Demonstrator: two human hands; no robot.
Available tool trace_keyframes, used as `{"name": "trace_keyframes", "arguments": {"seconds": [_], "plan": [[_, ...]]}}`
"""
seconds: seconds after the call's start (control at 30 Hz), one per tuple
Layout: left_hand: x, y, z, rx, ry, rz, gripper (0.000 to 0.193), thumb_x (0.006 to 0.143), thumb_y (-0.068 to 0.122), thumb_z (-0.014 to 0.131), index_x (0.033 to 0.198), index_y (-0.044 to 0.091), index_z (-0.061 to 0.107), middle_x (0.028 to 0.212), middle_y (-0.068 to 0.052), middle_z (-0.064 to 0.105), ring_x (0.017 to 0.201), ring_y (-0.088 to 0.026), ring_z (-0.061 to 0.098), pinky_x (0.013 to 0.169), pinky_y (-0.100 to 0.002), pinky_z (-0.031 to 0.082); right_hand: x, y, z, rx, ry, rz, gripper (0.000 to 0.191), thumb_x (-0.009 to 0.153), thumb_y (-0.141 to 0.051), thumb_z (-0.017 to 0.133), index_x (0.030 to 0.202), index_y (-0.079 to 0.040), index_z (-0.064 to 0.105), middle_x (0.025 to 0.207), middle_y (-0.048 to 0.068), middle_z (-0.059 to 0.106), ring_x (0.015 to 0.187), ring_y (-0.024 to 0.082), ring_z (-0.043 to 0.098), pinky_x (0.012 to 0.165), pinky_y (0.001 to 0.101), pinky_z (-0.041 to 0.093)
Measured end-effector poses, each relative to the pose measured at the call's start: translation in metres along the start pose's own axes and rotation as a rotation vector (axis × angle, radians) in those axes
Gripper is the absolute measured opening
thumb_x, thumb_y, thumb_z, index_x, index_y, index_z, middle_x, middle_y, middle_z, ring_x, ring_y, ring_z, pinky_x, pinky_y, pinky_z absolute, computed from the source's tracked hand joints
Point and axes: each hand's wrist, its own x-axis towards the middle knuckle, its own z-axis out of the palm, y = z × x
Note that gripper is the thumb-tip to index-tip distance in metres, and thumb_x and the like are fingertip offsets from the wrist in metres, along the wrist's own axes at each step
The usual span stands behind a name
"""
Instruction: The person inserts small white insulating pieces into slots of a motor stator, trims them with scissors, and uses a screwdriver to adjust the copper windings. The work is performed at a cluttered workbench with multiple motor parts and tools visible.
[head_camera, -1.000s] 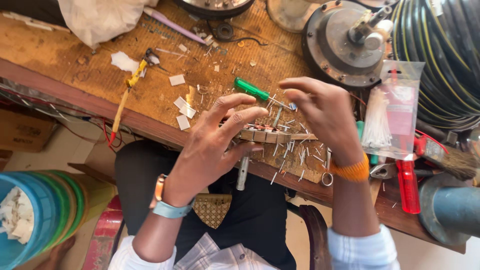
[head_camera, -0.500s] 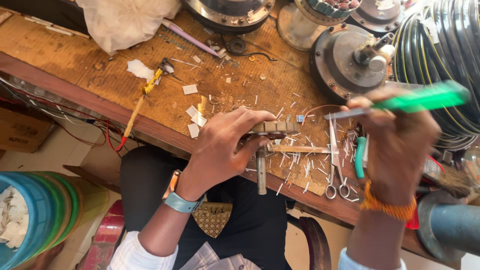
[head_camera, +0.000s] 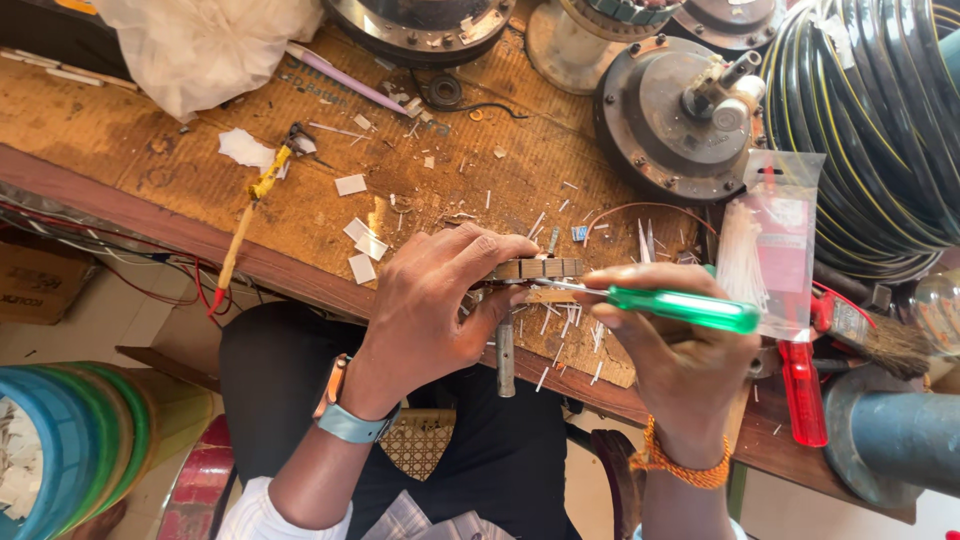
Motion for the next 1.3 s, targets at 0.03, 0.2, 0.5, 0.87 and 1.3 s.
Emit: {"name": "trace_keyframes", "arguments": {"seconds": [0.03,0.2,0.5,0.87,1.3], "plan": [[0.000,0.000,0.000,-0.003,-0.004,-0.003,0.038,0.087,0.019,0.079,0.123,0.017,0.068,0.102,-0.003,0.071,0.095,-0.025,0.069,0.079,-0.040,0.048,0.001,0.000,0.001,-0.003,-0.028,0.019,0.024,0.092,0.004,0.075,0.113,0.006,0.063,0.107,0.021,0.075,0.098,0.023,0.077,0.082,0.0296,0.064],[0.001,0.002,0.000,-0.007,0.005,-0.011,0.041,0.083,0.023,0.082,0.121,0.016,0.069,0.101,-0.004,0.071,0.095,-0.026,0.068,0.079,-0.040,0.048,0.006,-0.009,0.003,-0.091,-0.162,-0.004,0.023,0.093,0.003,0.074,0.114,0.005,0.066,0.109,0.016,0.076,0.100,0.019,0.076,0.087,0.0280,0.063],[0.000,0.005,0.007,-0.042,0.038,-0.029,0.033,0.080,0.011,0.080,0.112,0.014,0.072,0.105,-0.001,0.073,0.103,-0.024,0.068,0.087,-0.039,0.048,0.008,-0.026,0.005,-0.263,-0.268,-0.152,0.019,0.090,0.001,0.076,0.107,-0.001,0.069,0.109,0.013,0.077,0.095,0.016,0.076,0.082,0.0261,0.062],[0.000,0.011,0.015,-0.034,0.073,-0.036,0.029,0.080,0.012,0.083,0.107,0.013,0.072,0.102,-0.001,0.070,0.099,-0.025,0.062,0.088,-0.041,0.048,-0.001,-0.030,0.015,-0.338,-0.225,-0.263,0.021,0.090,0.002,0.078,0.109,0.000,0.068,0.109,0.013,0.076,0.103,0.020,0.076,0.090,0.0296,0.062],[-0.022,0.015,0.014,-0.010,0.018,0.013,0.043,0.078,0.012,0.083,0.120,0.014,0.071,0.107,0.000,0.072,0.096,-0.024,0.063,0.088,-0.040,0.048,-0.040,-0.009,-0.038,0.051,0.029,-0.157,0.026,0.100,-0.020,0.077,0.116,-0.003,0.066,0.112,0.018,0.074,0.098,0.020,0.075,0.087,0.0296,0.063]]}}
